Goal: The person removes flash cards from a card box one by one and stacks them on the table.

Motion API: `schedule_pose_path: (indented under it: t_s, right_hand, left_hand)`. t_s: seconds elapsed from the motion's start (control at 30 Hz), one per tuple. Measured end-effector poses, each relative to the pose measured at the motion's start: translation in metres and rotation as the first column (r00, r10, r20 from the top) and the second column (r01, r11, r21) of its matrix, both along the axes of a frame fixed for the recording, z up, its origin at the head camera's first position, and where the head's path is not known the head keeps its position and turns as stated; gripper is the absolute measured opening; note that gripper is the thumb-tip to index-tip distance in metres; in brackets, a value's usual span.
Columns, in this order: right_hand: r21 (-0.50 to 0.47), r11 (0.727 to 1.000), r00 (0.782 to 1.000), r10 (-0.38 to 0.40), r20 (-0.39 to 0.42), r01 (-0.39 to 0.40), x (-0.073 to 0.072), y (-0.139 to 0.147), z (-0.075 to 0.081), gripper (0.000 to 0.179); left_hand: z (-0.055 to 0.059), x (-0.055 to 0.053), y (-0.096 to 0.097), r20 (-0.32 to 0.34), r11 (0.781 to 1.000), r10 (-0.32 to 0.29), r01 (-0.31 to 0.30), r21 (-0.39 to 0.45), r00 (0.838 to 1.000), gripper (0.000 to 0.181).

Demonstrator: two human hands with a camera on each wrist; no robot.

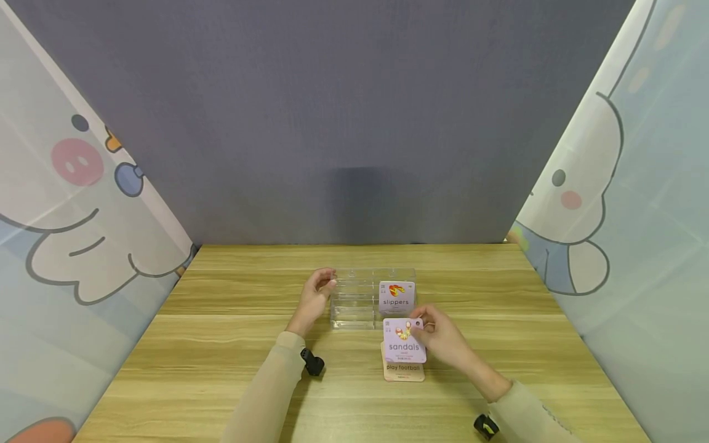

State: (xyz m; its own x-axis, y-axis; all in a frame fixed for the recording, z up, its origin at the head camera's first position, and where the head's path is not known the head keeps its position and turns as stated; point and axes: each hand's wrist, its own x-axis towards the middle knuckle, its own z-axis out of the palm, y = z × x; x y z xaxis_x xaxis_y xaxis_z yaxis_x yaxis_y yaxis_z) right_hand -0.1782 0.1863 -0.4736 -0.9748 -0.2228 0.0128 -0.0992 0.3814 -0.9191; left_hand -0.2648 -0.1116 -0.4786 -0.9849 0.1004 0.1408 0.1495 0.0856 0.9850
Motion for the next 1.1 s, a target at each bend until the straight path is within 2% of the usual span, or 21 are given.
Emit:
schedule_pose_path:
  t_s: [0.43, 0.87, 1.1]
  right_hand:
    - [0.088, 0.996, 1.000, -0.014, -0.004, 0.014, 0.0031, -0.0021, -0.0034, 0.024]
    - [0.070, 0.997, 0.999, 0.017, 0.042, -0.020, 0.0054, -0.0018, -0.0087, 0.024]
    - [0.078, 0.997, 0.997, 0.021, 0.076, -0.027, 0.0076, -0.0051, -0.0084, 0.022]
  left_hand:
    - [-0.0003, -0.0003, -0.0001, 0.008, 1.000, 0.003, -0.003, 0.007, 1.000, 0.035]
    - [0.0024, 0.0003, -0.0001, 0.018, 1.000, 0.016, -0.016, -0.024, 1.000, 0.035]
    - [-0.0031, -0.0013, 0.0024, 0.016, 0.999, 0.038, -0.038, -0.019, 0.999, 0.034]
